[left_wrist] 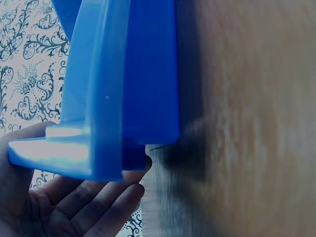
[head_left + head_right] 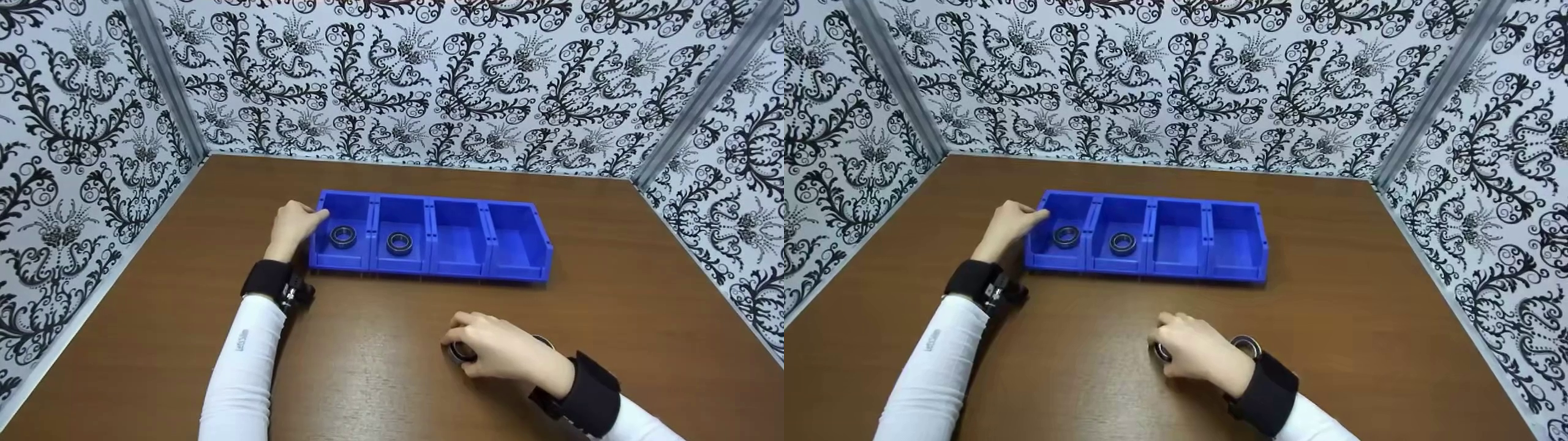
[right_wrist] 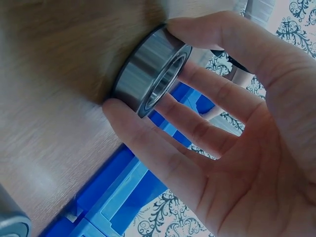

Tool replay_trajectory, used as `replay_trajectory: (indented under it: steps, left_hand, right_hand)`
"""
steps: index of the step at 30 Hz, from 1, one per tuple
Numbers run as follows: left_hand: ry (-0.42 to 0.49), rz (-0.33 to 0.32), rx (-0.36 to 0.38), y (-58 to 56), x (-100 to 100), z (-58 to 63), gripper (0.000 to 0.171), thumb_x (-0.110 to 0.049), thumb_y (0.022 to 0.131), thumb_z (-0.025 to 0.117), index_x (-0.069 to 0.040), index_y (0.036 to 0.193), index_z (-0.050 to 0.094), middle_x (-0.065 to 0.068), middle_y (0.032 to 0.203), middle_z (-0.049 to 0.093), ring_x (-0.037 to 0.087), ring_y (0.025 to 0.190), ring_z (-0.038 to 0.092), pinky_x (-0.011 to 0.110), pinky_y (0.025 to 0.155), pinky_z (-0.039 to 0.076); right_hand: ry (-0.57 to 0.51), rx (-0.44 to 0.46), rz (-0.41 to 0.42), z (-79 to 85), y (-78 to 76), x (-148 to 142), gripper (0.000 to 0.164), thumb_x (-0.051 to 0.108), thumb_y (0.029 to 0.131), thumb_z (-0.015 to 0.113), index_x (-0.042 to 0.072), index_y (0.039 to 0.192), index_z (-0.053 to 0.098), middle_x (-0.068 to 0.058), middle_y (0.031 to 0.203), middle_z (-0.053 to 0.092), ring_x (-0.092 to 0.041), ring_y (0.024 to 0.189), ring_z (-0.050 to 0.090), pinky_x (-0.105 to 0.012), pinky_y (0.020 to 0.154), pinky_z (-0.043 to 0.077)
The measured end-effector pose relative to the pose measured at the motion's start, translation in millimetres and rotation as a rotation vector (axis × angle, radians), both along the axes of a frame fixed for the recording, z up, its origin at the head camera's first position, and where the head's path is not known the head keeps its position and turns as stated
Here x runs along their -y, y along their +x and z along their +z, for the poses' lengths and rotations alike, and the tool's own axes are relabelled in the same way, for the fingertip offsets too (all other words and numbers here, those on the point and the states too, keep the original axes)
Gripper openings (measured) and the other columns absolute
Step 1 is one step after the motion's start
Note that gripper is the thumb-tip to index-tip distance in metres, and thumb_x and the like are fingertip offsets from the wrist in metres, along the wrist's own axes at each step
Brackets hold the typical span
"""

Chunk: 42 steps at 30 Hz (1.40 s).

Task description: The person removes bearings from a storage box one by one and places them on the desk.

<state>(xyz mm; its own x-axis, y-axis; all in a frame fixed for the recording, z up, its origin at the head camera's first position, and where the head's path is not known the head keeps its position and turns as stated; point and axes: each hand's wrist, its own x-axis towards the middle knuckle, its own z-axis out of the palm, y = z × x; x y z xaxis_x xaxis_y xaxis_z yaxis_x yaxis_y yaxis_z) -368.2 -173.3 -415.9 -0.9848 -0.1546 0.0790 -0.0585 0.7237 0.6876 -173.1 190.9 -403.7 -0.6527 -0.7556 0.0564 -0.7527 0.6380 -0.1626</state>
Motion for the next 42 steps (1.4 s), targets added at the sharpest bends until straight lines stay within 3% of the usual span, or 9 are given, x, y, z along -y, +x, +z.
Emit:
replay_trajectory:
  steps: [8, 23, 30, 42]
  left_hand:
    - [-0.004, -0.005, 0.006, -0.6, -0.1, -0.9, 0.041, -0.044, 0.09, 0.066, -0.005, 0.088, 0.081, 0.009, 0.088, 0.071, 0.025, 0.078, 0.059, 0.031, 0.065, 0.042]
    - [-0.005, 0.004, -0.003, -1.1, -0.2, -1.7, 0.041, -0.044, 0.09, 0.068, -0.005, 0.085, 0.08, 0.01, 0.088, 0.071, 0.025, 0.078, 0.058, 0.034, 0.066, 0.043]
    - [0.003, 0.001, 0.007, -1.2, -0.2, -1.3, 0.04, -0.044, 0.09, 0.068, -0.006, 0.092, 0.082, 0.017, 0.102, 0.076, 0.026, 0.084, 0.062, 0.039, 0.074, 0.049]
    - [-0.006, -0.013, -0.009, -0.9, 0.9, -1.2, 0.041, -0.044, 0.091, 0.068, -0.005, 0.086, 0.08, 0.01, 0.087, 0.07, 0.024, 0.077, 0.059, 0.031, 0.064, 0.041]
  right_hand:
    - [0.005, 0.003, 0.004, -0.2, 0.0, 0.2, 0.04, 0.009, 0.07, 0.08, 0.015, 0.109, 0.076, -0.002, 0.102, 0.065, -0.018, 0.082, 0.062, -0.03, 0.066, 0.051]
    - [0.028, 0.007, 0.002, 2.5, 0.3, 1.8, 0.039, 0.008, 0.072, 0.081, 0.015, 0.11, 0.076, -0.002, 0.103, 0.067, -0.016, 0.082, 0.061, -0.03, 0.066, 0.05]
    - [0.034, 0.017, -0.003, 4.7, 1.2, 2.3, 0.04, 0.008, 0.072, 0.081, 0.014, 0.112, 0.076, -0.002, 0.104, 0.068, -0.016, 0.082, 0.062, -0.03, 0.065, 0.05]
    - [0.028, 0.036, -0.006, 6.2, 0.6, 1.7, 0.041, 0.008, 0.073, 0.083, 0.013, 0.113, 0.075, -0.003, 0.106, 0.069, -0.015, 0.082, 0.063, -0.03, 0.065, 0.051]
